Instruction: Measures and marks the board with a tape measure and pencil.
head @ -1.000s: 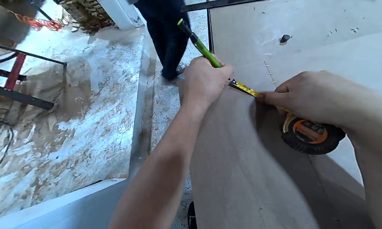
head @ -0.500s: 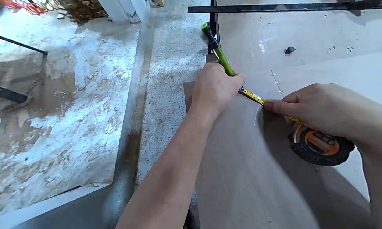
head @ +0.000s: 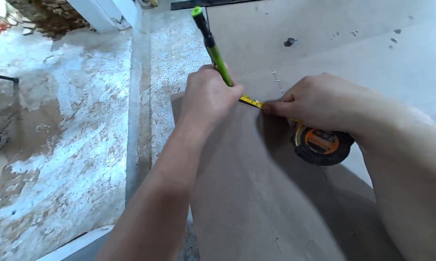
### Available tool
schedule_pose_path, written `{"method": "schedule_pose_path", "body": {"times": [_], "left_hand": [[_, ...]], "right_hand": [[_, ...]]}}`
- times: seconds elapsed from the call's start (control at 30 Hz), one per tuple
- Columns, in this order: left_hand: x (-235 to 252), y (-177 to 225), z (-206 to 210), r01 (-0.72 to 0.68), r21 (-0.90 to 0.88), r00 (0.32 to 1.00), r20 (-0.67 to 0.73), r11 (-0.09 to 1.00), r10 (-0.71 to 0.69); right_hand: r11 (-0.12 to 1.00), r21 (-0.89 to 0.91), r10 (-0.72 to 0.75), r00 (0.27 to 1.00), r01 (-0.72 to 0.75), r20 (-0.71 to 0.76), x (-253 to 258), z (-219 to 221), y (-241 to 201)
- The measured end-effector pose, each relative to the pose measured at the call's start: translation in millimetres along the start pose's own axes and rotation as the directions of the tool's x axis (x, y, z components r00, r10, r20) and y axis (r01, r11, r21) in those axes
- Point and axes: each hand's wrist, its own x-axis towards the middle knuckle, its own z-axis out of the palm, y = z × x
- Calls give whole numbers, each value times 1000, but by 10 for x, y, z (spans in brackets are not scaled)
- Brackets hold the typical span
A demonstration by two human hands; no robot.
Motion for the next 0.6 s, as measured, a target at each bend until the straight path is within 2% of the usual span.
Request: {"method": "schedule_pose_path", "body": {"times": [0.2,0.6], "left_hand": [[46,-71,-55,6,-16,999,49,1000,-5],[82,-128,19,-10,-118,1000,8,993,11]], "right_hand": [[1000,-3,-25,1000,25,3,20,-1,7],[999,24,-42,999,42,13,-9,-12,8]]}}
